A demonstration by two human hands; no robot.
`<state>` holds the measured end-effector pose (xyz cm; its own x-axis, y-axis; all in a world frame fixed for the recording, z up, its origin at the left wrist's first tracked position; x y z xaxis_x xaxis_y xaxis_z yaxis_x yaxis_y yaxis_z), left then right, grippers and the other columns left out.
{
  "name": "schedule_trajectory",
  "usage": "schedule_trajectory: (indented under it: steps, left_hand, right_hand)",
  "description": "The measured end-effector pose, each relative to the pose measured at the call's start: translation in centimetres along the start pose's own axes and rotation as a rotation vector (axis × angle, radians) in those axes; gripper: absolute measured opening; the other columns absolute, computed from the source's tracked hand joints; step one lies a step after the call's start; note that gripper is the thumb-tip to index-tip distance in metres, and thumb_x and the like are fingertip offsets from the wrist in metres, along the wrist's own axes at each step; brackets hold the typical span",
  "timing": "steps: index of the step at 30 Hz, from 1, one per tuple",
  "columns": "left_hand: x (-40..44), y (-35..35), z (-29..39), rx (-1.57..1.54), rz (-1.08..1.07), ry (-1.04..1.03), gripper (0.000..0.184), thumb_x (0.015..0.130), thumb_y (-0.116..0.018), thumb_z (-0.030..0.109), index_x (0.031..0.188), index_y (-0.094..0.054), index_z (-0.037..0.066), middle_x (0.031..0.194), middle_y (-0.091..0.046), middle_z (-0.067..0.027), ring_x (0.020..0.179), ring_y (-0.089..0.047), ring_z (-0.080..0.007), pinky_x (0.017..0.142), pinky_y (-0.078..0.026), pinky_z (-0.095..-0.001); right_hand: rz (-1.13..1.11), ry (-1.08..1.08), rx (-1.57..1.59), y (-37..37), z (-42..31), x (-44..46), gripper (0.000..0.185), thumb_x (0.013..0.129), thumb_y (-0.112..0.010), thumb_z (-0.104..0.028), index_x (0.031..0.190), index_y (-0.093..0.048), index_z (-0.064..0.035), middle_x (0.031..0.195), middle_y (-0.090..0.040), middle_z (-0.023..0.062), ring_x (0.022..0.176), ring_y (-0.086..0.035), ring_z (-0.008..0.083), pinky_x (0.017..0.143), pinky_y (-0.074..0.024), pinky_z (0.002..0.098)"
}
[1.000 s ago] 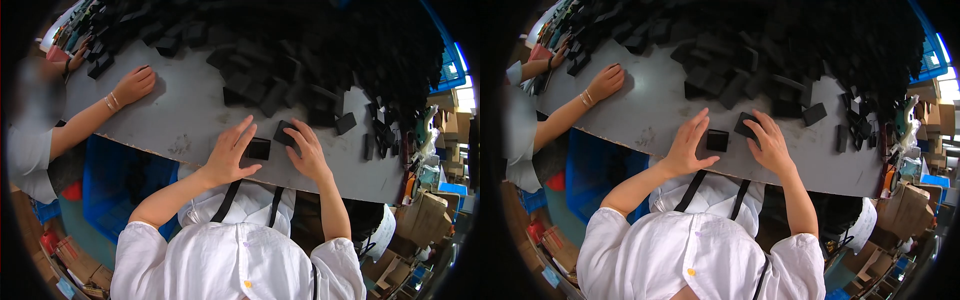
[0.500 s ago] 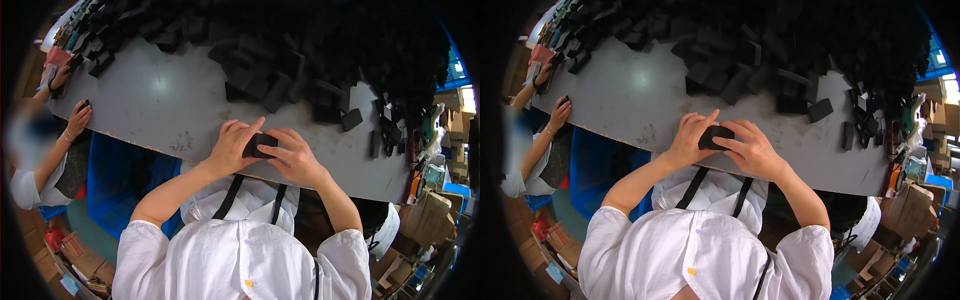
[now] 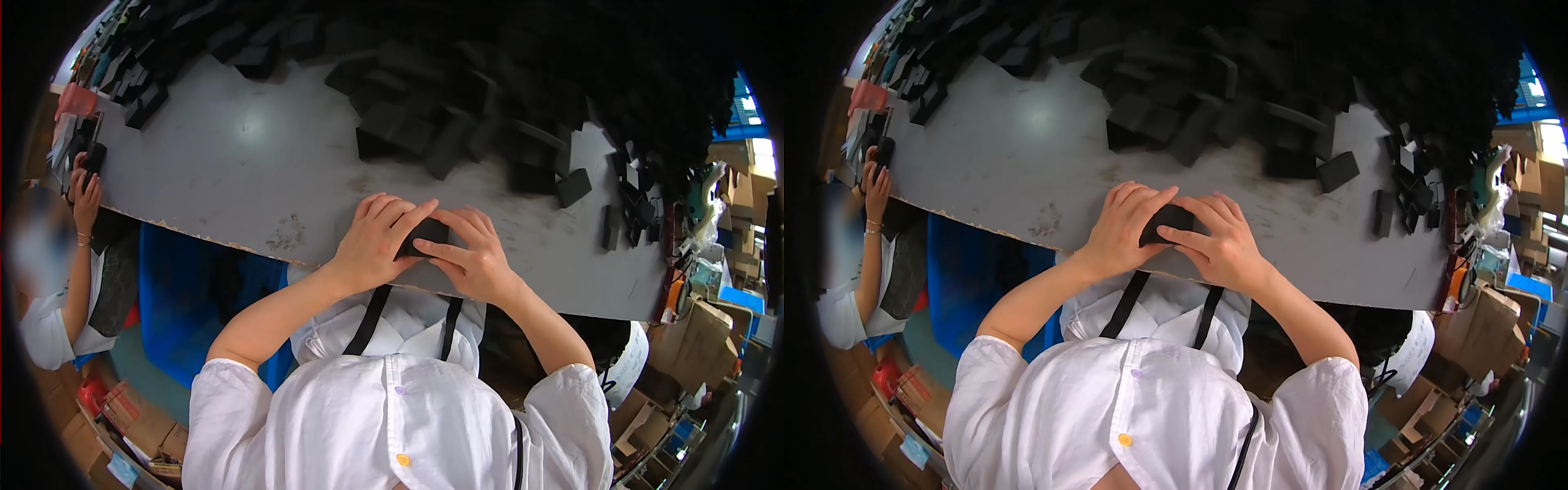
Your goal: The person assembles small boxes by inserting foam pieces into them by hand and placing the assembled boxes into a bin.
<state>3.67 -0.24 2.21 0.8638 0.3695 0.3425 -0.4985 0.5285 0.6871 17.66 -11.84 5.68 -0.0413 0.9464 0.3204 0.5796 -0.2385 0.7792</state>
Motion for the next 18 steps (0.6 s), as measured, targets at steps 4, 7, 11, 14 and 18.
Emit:
schedule_trajectory:
  steps: [4, 7, 11, 14, 18]
  left_hand:
    - [0.9, 2.8, -1.2, -0.061, -0.372, -0.108, 0.082, 0.069, -0.082, 0.025, 0.142, -0.049, 0.01, 0.118, -0.063, -0.01, 0.112, -0.055, -0.0293, 0.106, -0.037, -0.0431]
    - [1.2, 16.0, -1.6, -0.171, -0.712, 0.123, 0.105, 0.055, -0.089, 0.037, 0.148, -0.046, 0.017, 0.127, -0.062, -0.0103, 0.117, -0.056, -0.0319, 0.102, -0.044, -0.0454]
    - [2.1, 14.6, 0.8, -0.042, -0.429, 0.2, 0.083, 0.071, -0.082, 0.03, 0.144, -0.048, 0.009, 0.126, -0.06, -0.0156, 0.119, -0.055, -0.0335, 0.102, -0.045, -0.0406]
    - [3.2, 6.1, 1.1, -0.02, -0.247, -0.011, 0.077, 0.075, -0.079, 0.016, 0.144, -0.046, 0.009, 0.134, -0.053, -0.0151, 0.125, -0.05, -0.0338, 0.106, -0.042, -0.0414]
    - [4.5, -1.9, 0.9, 0.186, -0.102, -0.138, 0.084, 0.071, -0.078, 0.008, 0.147, -0.041, 0.007, 0.147, -0.041, -0.0138, 0.137, -0.037, -0.0353, 0.109, -0.039, -0.0405]
  right_hand:
    - [-0.027, -0.06, 0.034, 1.7, 1.1, 0.0, 0.036, 0.074, -0.078, -0.011, 0.11, -0.074, -0.0164, 0.121, -0.063, 0.0123, 0.112, -0.058, 0.0345, 0.103, -0.0431, 0.0502]
    - [-0.01, -0.246, -0.16, 6.9, 6.1, -3.0, 0.043, 0.076, -0.073, -0.006, 0.119, -0.067, -0.0115, 0.128, -0.061, 0.0124, 0.119, -0.054, 0.037, 0.107, -0.0408, 0.0463]
    - [0.1, -0.399, -0.487, 8.2, 10.9, -3.6, 0.046, 0.079, -0.071, -0.009, 0.124, -0.061, -0.0062, 0.126, -0.059, 0.0121, 0.121, -0.05, 0.033, 0.098, -0.0433, 0.043]
    - [-0.046, -0.377, -0.367, 5.2, 8.6, -1.6, 0.046, 0.078, -0.073, -0.014, 0.121, -0.062, -0.0053, 0.115, -0.059, 0.0112, 0.11, -0.053, 0.0321, 0.09, -0.0442, 0.0415]
    - [0.01, -0.1, -0.437, 0.6, 4.1, 0.2, 0.044, 0.07, -0.072, -0.011, 0.113, -0.064, -0.0034, 0.105, -0.059, 0.011, 0.103, -0.055, 0.0275, 0.084, -0.045, 0.039]
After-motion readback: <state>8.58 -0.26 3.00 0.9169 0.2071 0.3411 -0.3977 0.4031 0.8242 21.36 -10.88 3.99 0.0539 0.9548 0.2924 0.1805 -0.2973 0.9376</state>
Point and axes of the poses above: each hand's wrist, its own x-axis towards the middle knuckle, its own y-axis out of the back of the hand, z = x × y, the point moved 3 cm from there along x, towards the middle knuckle
